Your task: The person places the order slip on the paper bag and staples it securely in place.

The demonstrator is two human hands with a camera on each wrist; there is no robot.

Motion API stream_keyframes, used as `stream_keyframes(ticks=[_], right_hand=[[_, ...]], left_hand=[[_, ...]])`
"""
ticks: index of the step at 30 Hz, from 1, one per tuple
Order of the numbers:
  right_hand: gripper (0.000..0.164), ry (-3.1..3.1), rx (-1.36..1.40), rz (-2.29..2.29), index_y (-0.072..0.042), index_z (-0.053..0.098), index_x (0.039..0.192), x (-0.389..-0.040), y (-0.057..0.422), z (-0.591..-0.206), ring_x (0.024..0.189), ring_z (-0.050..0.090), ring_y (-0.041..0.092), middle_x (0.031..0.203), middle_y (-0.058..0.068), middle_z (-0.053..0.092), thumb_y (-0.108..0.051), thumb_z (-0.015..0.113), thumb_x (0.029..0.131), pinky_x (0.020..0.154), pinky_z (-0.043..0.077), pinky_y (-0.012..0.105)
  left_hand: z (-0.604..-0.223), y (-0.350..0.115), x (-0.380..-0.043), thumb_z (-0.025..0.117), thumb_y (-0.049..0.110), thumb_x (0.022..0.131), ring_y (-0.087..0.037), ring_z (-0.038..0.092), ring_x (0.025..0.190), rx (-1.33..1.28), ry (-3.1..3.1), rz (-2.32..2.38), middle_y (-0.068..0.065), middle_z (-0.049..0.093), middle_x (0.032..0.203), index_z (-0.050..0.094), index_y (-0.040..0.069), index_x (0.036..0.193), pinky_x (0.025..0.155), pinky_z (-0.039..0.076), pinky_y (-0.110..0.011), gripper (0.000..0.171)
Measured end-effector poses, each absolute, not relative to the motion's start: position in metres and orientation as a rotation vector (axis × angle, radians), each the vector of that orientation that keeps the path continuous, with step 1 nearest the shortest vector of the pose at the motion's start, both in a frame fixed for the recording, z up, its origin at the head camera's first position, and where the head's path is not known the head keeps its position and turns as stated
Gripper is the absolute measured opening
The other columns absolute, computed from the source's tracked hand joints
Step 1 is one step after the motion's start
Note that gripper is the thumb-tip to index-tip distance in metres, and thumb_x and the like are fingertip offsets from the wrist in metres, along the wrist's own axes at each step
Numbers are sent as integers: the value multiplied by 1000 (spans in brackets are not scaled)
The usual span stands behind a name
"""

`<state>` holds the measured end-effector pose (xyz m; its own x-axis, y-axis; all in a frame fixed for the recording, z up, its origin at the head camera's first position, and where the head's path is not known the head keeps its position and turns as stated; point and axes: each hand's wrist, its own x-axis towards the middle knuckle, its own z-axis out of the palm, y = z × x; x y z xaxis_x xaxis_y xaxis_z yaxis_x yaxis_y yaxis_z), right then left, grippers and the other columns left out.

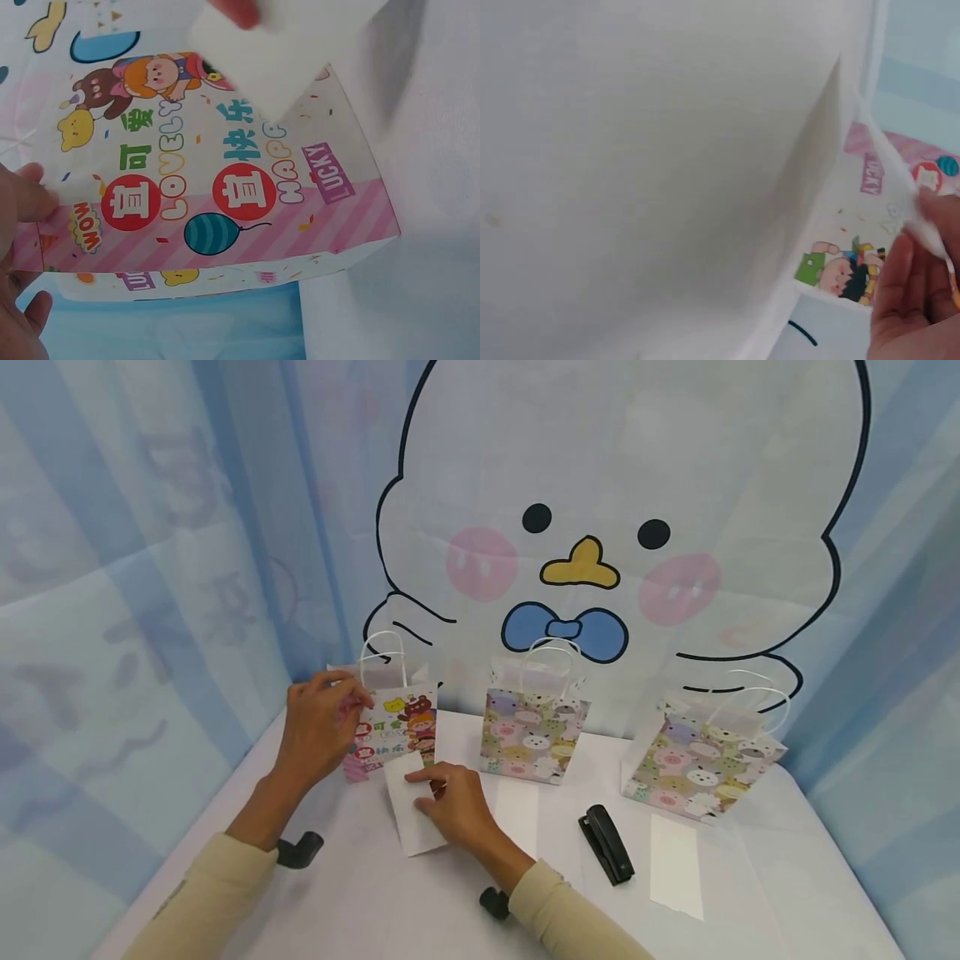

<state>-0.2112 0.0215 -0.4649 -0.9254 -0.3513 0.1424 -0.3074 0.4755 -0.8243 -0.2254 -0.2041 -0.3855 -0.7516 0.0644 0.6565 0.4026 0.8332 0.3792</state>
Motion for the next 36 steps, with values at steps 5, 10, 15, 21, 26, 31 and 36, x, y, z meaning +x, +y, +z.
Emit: stream_keyframes(ticks=[5, 10, 15, 21, 26, 31, 36], right_hand=[[34, 2601, -685, -1623, -22, 80, 124, -216, 20, -455, 104, 69, 16, 123, -4, 77, -14, 84, 91, 88, 58, 22], [36, 2581, -709, -1706, -24, 78, 128, -223, 15, -442, 110, 67, 20, 127, -4, 75, -19, 83, 93, 93, 58, 26], [38, 2546, -634, -1787, -26, 77, 128, -230, 7, -430, 104, 64, 15, 127, -4, 73, -19, 84, 91, 91, 57, 28], [36, 2402, -529, -1919, -28, 78, 124, -235, -2, -418, 101, 63, 16, 126, -4, 72, -18, 85, 91, 90, 55, 30], [34, 2324, -521, -1983, -25, 79, 123, -238, -7, -416, 100, 64, 16, 118, 0, 73, -15, 84, 91, 92, 54, 28], [35, 2297, -521, -1999, -25, 78, 124, -241, -10, -416, 100, 67, 15, 118, 0, 73, -13, 84, 91, 94, 56, 30], [36, 2294, -533, -2004, -25, 77, 124, -242, -11, -415, 102, 67, 15, 118, 0, 74, -13, 84, 91, 96, 55, 32]], left_hand=[[-385, -203, -225, 75, -5, 91, -39, 59, 129, -336, -2375, -688, -15, 80, 103, 72, 8, 94, 103, 35, -63, 13], [-385, -204, -224, 72, -4, 93, -40, 58, 131, -333, -2394, -706, -16, 79, 109, 70, 8, 95, 103, 34, -64, 13], [-384, -206, -224, 71, -4, 90, -40, 56, 132, -339, -2416, -733, -17, 78, 116, 68, 9, 96, 104, 32, -64, 15], [-382, -206, -222, 75, 1, 90, -42, 52, 137, -334, -2454, -765, -20, 72, 131, 66, 9, 99, 108, 29, -67, 15], [-385, -204, -224, 75, 2, 91, -42, 52, 138, -318, -2458, -764, -21, 70, 135, 66, 9, 98, 109, 30, -67, 13], [-385, -203, -225, 73, -1, 93, -41, 56, 133, -333, -2406, -758, -19, 77, 121, 66, 8, 94, 104, 31, -66, 11], [-386, -203, -225, 72, -2, 94, -41, 58, 129, -338, -2372, -748, -20, 78, 116, 66, 7, 92, 100, 32, -64, 11]])
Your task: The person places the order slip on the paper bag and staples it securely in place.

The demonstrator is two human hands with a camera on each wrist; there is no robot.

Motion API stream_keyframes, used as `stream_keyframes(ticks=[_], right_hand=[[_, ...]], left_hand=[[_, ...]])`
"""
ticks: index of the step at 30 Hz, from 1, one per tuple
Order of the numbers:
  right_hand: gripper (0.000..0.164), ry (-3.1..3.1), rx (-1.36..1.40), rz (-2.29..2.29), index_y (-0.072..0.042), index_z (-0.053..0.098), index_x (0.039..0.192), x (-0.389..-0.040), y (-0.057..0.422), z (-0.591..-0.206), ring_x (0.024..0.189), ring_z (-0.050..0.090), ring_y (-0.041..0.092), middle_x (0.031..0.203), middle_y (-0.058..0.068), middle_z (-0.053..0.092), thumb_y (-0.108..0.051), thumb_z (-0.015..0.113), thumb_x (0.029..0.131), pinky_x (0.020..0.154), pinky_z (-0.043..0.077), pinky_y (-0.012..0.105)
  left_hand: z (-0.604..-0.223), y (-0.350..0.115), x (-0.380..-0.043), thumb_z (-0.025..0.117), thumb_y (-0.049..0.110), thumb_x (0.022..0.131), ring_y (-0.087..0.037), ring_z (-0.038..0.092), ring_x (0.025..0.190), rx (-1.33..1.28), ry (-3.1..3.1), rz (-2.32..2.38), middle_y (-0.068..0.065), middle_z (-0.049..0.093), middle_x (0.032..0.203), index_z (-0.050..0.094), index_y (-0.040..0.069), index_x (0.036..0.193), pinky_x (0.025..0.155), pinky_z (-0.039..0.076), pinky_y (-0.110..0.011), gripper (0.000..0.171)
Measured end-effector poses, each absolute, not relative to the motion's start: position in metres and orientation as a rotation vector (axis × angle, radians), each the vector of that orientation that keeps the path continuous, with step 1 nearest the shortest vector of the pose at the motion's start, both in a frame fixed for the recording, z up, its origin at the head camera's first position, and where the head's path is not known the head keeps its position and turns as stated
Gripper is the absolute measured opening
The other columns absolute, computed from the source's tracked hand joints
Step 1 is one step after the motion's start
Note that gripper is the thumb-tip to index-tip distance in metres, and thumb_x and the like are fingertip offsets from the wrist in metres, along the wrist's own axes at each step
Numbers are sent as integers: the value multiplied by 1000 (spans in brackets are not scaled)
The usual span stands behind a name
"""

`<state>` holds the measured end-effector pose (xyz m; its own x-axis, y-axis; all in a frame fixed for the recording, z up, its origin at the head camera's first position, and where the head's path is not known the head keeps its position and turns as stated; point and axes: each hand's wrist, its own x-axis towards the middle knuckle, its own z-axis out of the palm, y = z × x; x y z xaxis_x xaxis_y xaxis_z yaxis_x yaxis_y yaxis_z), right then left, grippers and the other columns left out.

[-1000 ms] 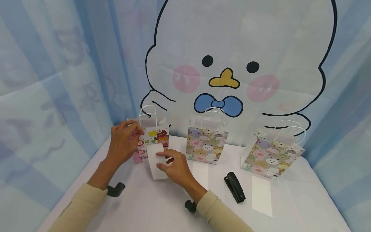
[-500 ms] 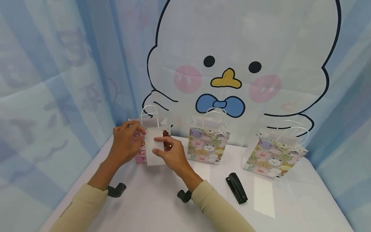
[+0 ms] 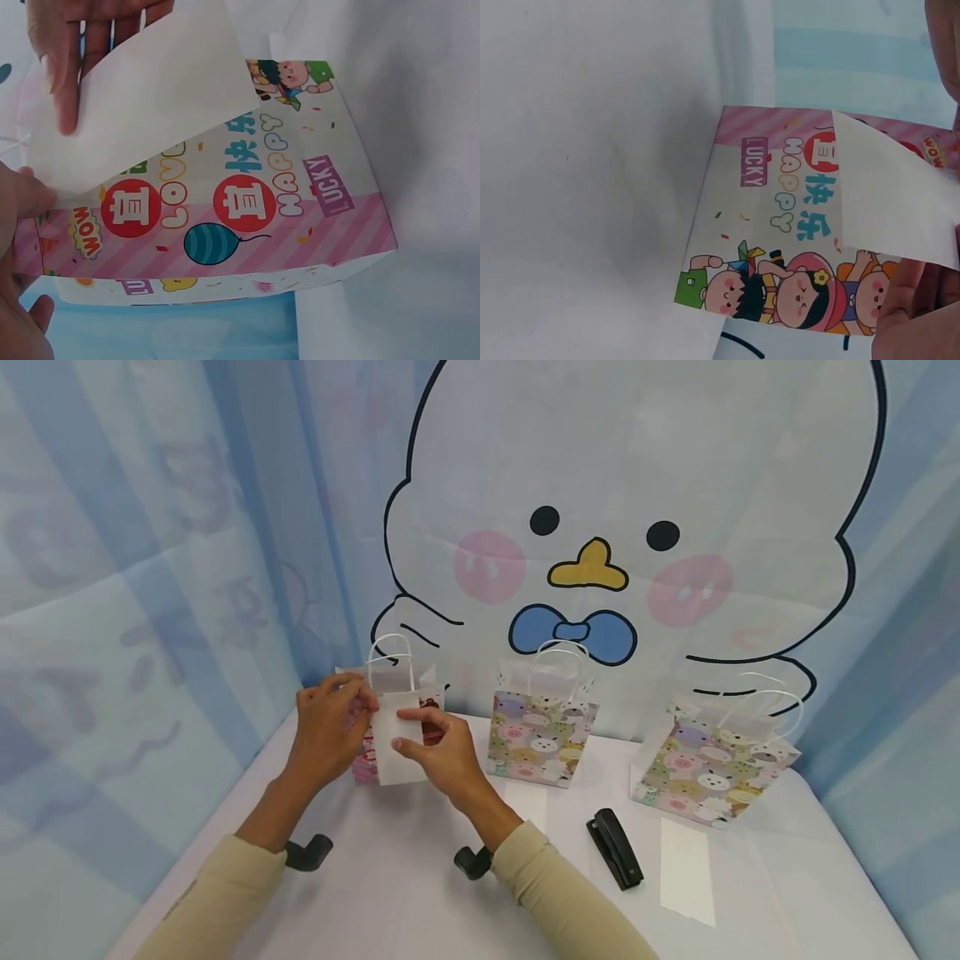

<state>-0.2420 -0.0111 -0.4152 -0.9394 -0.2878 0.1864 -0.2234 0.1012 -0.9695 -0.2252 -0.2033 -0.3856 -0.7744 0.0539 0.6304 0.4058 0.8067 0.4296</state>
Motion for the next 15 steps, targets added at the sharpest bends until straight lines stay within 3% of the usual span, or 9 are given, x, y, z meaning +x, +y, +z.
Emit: stream_keyframes(ticks=[9, 15], right_hand=[[35, 2367, -492, -1936, -28, 77, 123, -236, -2, -420, 106, 65, 21, 119, -1, 72, -19, 85, 91, 95, 56, 30], [35, 2436, -488, -1891, -19, 74, 127, -225, 25, -427, 118, 67, 29, 127, 6, 72, -18, 83, 93, 105, 56, 46]], left_hand=[[-387, -204, -227, 71, -2, 94, -40, 59, 128, -340, -2357, -748, -19, 79, 114, 65, 7, 93, 99, 32, -64, 11], [-387, -203, -227, 70, -2, 94, -39, 59, 128, -330, -2356, -757, -18, 78, 116, 66, 7, 93, 99, 31, -63, 10]])
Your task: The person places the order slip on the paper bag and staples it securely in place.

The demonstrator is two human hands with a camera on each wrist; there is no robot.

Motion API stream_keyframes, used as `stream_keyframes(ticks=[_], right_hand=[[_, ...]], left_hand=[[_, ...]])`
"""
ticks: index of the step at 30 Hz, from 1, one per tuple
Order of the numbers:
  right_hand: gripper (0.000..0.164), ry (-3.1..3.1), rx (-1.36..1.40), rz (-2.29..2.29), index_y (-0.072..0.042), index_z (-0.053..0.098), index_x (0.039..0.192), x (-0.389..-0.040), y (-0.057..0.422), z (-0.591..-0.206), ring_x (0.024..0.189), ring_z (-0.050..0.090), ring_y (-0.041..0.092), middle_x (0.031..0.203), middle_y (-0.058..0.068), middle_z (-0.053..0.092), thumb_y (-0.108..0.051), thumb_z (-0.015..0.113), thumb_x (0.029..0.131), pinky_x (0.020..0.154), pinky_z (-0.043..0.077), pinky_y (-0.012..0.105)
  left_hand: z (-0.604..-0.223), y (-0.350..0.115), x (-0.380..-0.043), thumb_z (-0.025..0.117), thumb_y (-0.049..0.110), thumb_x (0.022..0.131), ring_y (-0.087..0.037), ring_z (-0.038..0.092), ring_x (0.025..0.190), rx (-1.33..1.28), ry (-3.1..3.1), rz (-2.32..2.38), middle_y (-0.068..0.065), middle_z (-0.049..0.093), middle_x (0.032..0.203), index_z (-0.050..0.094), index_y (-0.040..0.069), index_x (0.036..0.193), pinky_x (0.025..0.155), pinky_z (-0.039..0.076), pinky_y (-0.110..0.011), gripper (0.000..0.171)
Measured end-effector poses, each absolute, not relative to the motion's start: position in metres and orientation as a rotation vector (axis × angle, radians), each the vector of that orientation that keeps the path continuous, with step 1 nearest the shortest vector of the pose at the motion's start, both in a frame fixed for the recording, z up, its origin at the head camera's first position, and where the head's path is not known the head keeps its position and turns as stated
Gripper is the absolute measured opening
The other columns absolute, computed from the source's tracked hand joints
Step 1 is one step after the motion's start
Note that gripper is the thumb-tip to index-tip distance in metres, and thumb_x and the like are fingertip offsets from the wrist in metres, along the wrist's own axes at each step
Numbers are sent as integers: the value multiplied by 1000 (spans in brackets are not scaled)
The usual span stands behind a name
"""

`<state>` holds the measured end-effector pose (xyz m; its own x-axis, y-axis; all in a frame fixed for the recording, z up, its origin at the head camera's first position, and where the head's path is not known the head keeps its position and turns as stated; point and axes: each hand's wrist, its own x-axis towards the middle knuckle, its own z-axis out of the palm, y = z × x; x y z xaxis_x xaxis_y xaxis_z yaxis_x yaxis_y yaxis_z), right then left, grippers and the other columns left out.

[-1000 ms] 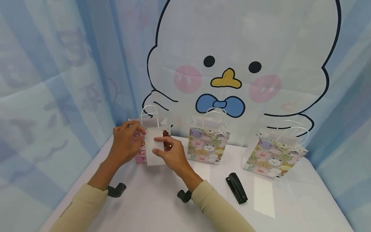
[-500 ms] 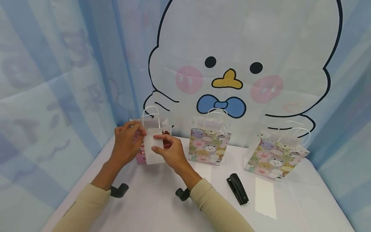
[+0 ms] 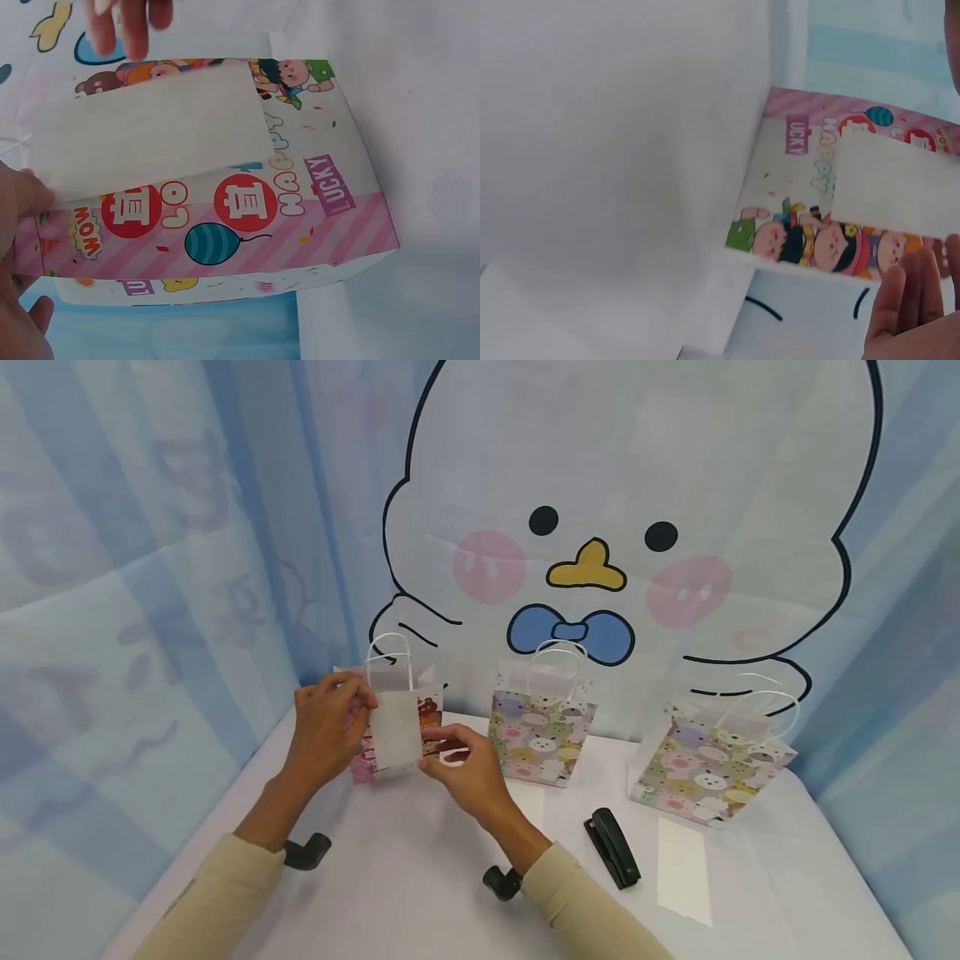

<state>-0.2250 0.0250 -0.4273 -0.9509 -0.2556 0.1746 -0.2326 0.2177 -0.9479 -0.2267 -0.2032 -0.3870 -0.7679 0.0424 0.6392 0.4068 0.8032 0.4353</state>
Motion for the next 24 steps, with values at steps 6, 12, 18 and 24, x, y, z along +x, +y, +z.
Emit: stream_keyframes(ticks=[6, 12, 18, 24], right_hand=[[38, 2546, -466, -1795, -26, 73, 127, -209, 67, -428, 120, 67, 28, 130, -3, 70, -18, 84, 91, 109, 52, 55], [44, 2645, -392, -1722, -27, 72, 128, -193, 110, -429, 119, 67, 22, 130, -7, 71, -15, 87, 89, 108, 54, 48], [46, 2699, -347, -1666, -25, 72, 130, -183, 153, -437, 120, 66, 19, 133, -5, 70, -17, 88, 88, 108, 52, 51], [48, 2793, -219, -1551, -23, 71, 131, -170, 188, -442, 122, 66, 26, 136, -3, 69, -18, 88, 87, 104, 52, 52]], left_hand=[[-385, -203, -225, 70, -3, 94, -40, 59, 128, -333, -2351, -779, -18, 78, 114, 67, 7, 92, 98, 31, -63, 11], [-386, -203, -225, 70, -4, 94, -41, 58, 129, -333, -2355, -780, -19, 78, 115, 66, 7, 92, 99, 30, -64, 12], [-386, -204, -224, 70, -6, 93, -41, 58, 128, -345, -2339, -787, -20, 77, 114, 66, 7, 92, 99, 31, -63, 13], [-386, -202, -224, 71, -7, 92, -41, 58, 127, -344, -2344, -792, -21, 76, 118, 66, 6, 92, 99, 30, -63, 14]])
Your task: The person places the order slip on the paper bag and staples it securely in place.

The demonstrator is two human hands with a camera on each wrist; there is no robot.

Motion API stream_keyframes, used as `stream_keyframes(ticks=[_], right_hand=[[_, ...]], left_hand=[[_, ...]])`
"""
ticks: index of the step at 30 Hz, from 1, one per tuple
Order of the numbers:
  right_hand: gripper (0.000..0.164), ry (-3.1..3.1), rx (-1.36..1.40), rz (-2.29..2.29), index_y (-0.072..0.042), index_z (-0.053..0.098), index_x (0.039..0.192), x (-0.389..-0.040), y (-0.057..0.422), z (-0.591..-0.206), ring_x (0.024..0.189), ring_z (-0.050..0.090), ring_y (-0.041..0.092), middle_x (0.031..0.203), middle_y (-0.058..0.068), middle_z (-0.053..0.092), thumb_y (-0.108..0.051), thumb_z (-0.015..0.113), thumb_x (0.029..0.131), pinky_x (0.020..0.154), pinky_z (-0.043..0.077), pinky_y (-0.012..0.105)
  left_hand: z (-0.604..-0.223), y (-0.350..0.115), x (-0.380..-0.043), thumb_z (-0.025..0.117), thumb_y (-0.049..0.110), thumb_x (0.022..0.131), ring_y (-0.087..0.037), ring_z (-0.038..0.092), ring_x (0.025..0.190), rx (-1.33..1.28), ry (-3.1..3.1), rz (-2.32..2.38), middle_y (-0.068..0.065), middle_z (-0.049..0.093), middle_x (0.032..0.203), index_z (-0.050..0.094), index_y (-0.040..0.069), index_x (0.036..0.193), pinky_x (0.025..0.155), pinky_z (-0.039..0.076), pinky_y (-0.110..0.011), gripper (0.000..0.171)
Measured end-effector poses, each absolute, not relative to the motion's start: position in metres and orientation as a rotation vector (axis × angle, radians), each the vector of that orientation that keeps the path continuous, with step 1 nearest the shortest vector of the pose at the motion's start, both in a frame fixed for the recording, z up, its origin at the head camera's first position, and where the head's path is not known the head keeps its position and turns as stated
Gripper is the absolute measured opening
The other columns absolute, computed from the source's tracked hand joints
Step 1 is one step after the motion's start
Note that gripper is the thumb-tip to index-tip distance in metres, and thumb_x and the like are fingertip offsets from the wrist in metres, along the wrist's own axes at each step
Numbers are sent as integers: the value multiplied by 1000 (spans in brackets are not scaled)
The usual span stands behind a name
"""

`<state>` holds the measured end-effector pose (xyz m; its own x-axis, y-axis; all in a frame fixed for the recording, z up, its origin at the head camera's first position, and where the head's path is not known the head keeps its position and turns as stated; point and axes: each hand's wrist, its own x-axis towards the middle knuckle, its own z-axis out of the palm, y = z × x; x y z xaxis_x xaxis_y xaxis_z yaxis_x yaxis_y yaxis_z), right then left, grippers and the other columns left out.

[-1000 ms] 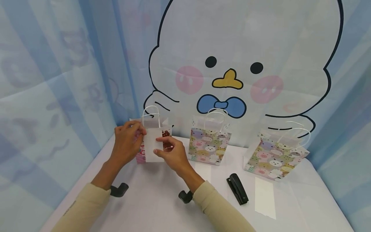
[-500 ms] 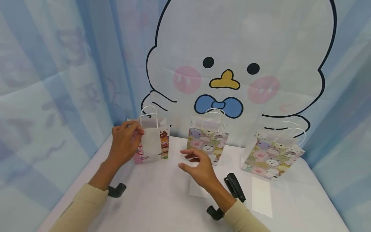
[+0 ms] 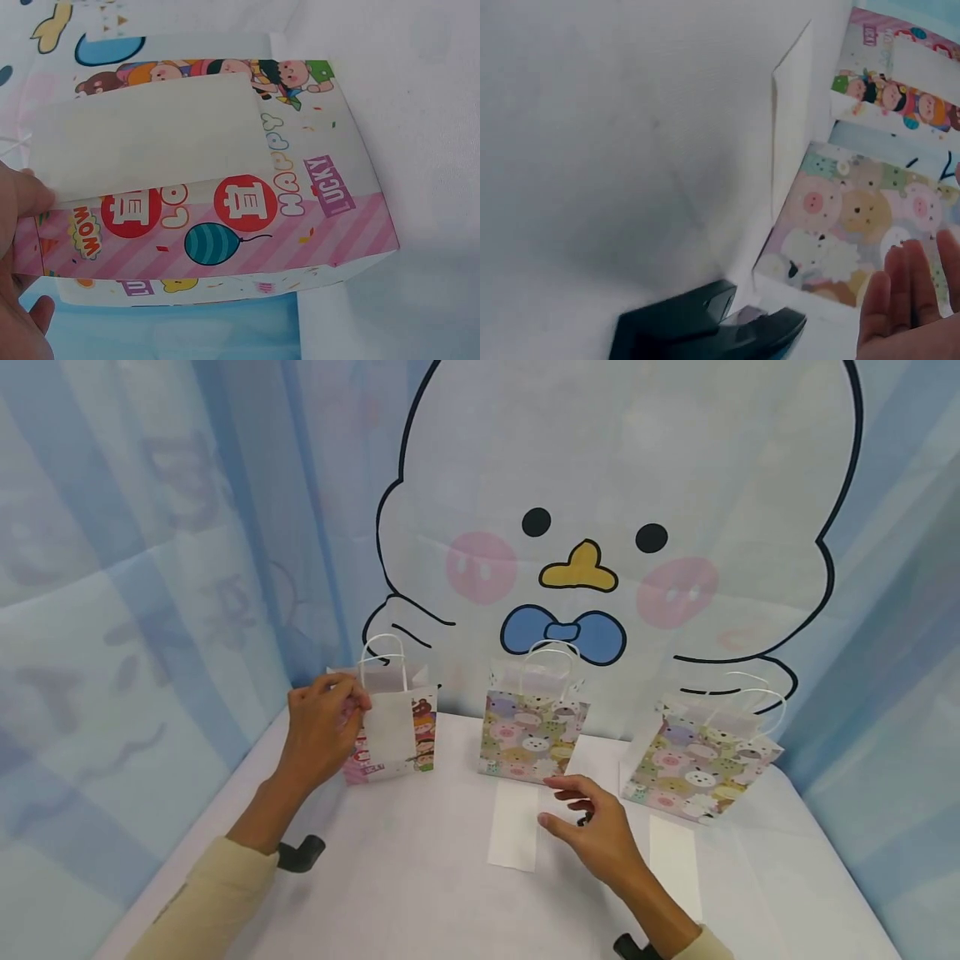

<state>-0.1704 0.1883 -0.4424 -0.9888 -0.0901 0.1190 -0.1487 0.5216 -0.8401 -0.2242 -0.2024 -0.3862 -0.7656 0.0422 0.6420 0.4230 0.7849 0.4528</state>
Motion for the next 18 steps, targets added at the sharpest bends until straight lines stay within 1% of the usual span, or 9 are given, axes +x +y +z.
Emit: stream_keyframes(ticks=[2, 4, 8, 13, 18], right_hand=[[48, -2713, 158, 1449, -24, 71, 132, -167, 198, -443, 123, 65, 29, 136, -1, 70, -18, 88, 87, 104, 52, 52], [49, -2735, 113, 1405, -22, 70, 132, -165, 206, -444, 122, 65, 28, 135, 2, 71, -17, 88, 87, 107, 51, 52], [49, -2781, 43, 1329, -22, 69, 134, -162, 224, -447, 121, 65, 25, 136, 6, 70, -17, 87, 88, 108, 50, 51], [52, -2819, 13, 1239, -18, 66, 138, -159, 243, -453, 124, 65, 26, 140, 4, 69, -17, 86, 90, 109, 51, 52], [53, -2852, -52, 1192, -18, 67, 137, -159, 251, -458, 124, 66, 28, 139, 5, 70, -15, 87, 89, 108, 52, 51]], left_hand=[[-386, -202, -224, 71, -7, 92, -41, 58, 127, -344, -2343, -795, -21, 76, 117, 66, 7, 92, 99, 30, -63, 14], [-387, -202, -225, 70, -6, 92, -41, 58, 127, -344, -2344, -797, -21, 76, 117, 66, 7, 92, 98, 30, -63, 14], [-388, -203, -226, 71, -4, 93, -41, 57, 128, -344, -2347, -793, -20, 76, 117, 66, 7, 93, 99, 30, -62, 13], [-389, -203, -227, 71, -4, 93, -41, 57, 129, -345, -2353, -790, -20, 76, 118, 66, 7, 94, 99, 31, -62, 13], [-389, -204, -227, 72, -5, 92, -40, 58, 128, -354, -2343, -788, -19, 77, 116, 67, 7, 94, 98, 31, -62, 13]])
